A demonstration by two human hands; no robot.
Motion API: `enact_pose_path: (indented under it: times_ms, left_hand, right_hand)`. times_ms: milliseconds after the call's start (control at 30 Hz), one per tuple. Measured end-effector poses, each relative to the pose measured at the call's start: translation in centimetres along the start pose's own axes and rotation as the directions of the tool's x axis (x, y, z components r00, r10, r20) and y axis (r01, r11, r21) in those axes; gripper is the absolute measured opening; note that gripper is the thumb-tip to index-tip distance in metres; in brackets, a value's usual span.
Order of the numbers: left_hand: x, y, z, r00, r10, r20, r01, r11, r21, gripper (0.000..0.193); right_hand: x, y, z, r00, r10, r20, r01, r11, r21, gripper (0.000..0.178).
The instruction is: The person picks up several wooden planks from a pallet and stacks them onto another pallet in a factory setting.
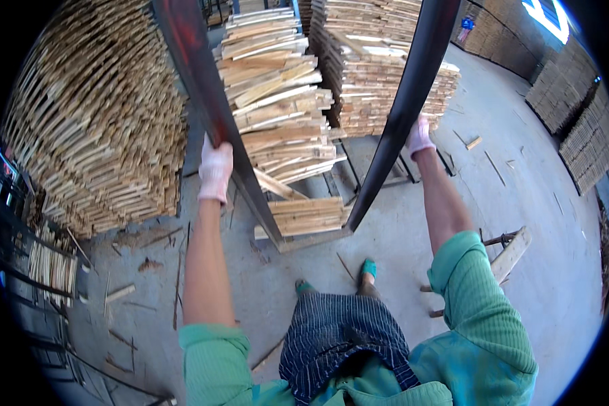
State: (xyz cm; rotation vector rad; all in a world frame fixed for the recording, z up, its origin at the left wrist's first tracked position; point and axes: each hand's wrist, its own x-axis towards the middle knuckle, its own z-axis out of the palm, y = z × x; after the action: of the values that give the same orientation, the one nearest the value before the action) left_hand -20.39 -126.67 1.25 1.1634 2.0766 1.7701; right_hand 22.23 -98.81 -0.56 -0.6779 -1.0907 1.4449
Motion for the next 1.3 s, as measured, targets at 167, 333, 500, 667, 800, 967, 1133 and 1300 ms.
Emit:
enact_pose_path:
  times_ms: [167,333,500,667,800,967,1133,1300]
  left_hand:
    - [-0.9,-1.4,-1.3,0.996,0.041,-0.077,-0.065,0.938,-0.342,0.041]
    - [-1.5,-3.2,-9.0,0.921,-0.250,-0.298,0.305,0.940,0.155,0.046]
    - [-5.8,-3.0,-8.8,0.883,-0.384,-0.270,0.376,0.923,-0.082,0.045]
    - [-9.6,-3.1,-12.4,0.877,-0.307,-0.371,0.325,0.946,-0.015,0.045]
    - [-12.7,3.2,-7.7,0.828,-0.447,-0.339,0.412,0.894,-0.175,0.045]
    - [-16.9,9.5,-9.9,0.777,-0.535,-0.331,0.513,0.844,-0.159,0.043]
    - [-20.5,8.2,-10.2,0.812,-0.491,-0.316,0.406,0.863,-0.300,0.043]
    - [-23.3,12.6,-9.2,0.782,-0.575,-0.240,0.540,0.817,-0.199,0.034]
  right_hand:
    - [-1.0,0.8,0.1,0.997,-0.016,0.075,0.014,1.000,0.024,0.047]
    - [-8.5,0.4,6.2,0.986,0.138,0.098,-0.153,0.976,0.156,0.043]
    - [-13.3,-0.8,4.8,0.975,0.217,-0.043,-0.199,0.947,0.254,0.039]
    - [-15.4,0.8,3.6,0.991,0.135,-0.022,-0.133,0.987,0.085,0.054]
    - [-14.8,0.5,-2.5,0.987,0.121,-0.109,-0.107,0.986,0.124,0.050]
    - [-19.9,-5.9,1.1,0.944,0.291,-0.156,-0.231,0.920,0.318,0.040]
    - [-21.0,-5.4,-2.2,0.952,0.230,-0.201,-0.133,0.904,0.406,0.039]
    - [-23.1,-7.7,-3.9,0.949,0.209,-0.237,-0.099,0.909,0.406,0.031]
